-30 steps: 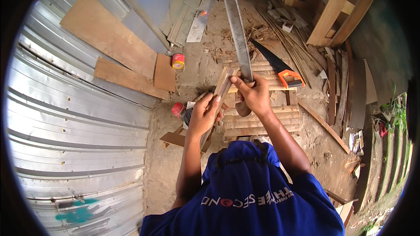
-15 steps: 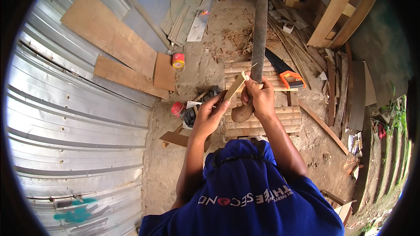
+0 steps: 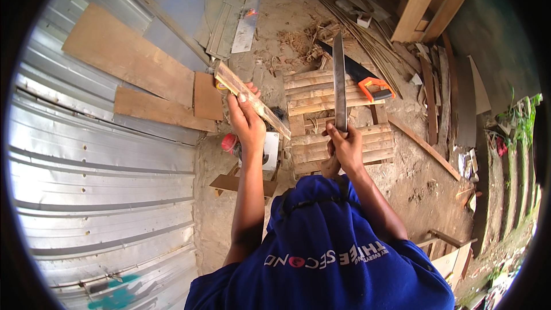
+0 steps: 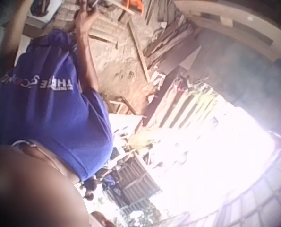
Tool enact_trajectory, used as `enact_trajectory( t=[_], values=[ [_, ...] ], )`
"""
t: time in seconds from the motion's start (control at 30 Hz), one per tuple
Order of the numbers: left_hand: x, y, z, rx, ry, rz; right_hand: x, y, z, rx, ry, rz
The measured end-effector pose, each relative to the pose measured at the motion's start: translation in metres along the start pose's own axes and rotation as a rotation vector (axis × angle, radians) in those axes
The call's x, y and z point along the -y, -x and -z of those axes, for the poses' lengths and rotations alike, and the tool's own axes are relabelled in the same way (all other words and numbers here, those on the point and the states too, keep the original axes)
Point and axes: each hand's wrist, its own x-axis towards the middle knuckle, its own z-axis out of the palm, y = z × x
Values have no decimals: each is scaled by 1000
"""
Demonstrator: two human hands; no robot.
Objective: The person uses a hand saw to cut a small wooden stick placed on a wooden pallet. After cutting, the person picks up a knife and scrapes the cut piece of wood.
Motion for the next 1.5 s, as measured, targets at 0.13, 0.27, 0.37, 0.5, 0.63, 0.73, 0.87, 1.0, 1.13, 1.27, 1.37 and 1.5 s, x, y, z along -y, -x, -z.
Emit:
enact_trajectory(
  t=[0.13,0.27,0.37,0.5,0.63,0.73,0.87,1.0,1.13,1.27,1.37,1.5],
  values=[
    [26,11,-9,-24,4,-72,-23,15,7,-43,7,-67],
    [41,21,-16,-29,50,-9,-31,20,12,-52,84,-109],
    [39,26,-16,-50,138,89,-36,20,14,-1,70,-87],
    [19,15,-5,-128,189,28,-42,20,14,35,133,-123],
    [-7,-4,9,-277,291,51,-36,23,10,85,367,-78],
    [-25,-7,8,-353,405,156,-21,26,3,136,519,2],
    [-41,6,-4,-338,340,136,-1,25,-10,256,624,101],
    [-51,21,-14,-392,293,77,4,17,-22,419,626,303],
    [-53,26,-22,-433,210,11,4,5,-26,572,677,246],
    [-53,26,-32,-444,219,2,7,-6,-19,634,696,140],
    [-59,22,-38,-483,237,47,5,-13,-6,661,649,111],
    [-82,14,-32,-490,251,199,-6,-23,9,724,667,164]
  ],
)
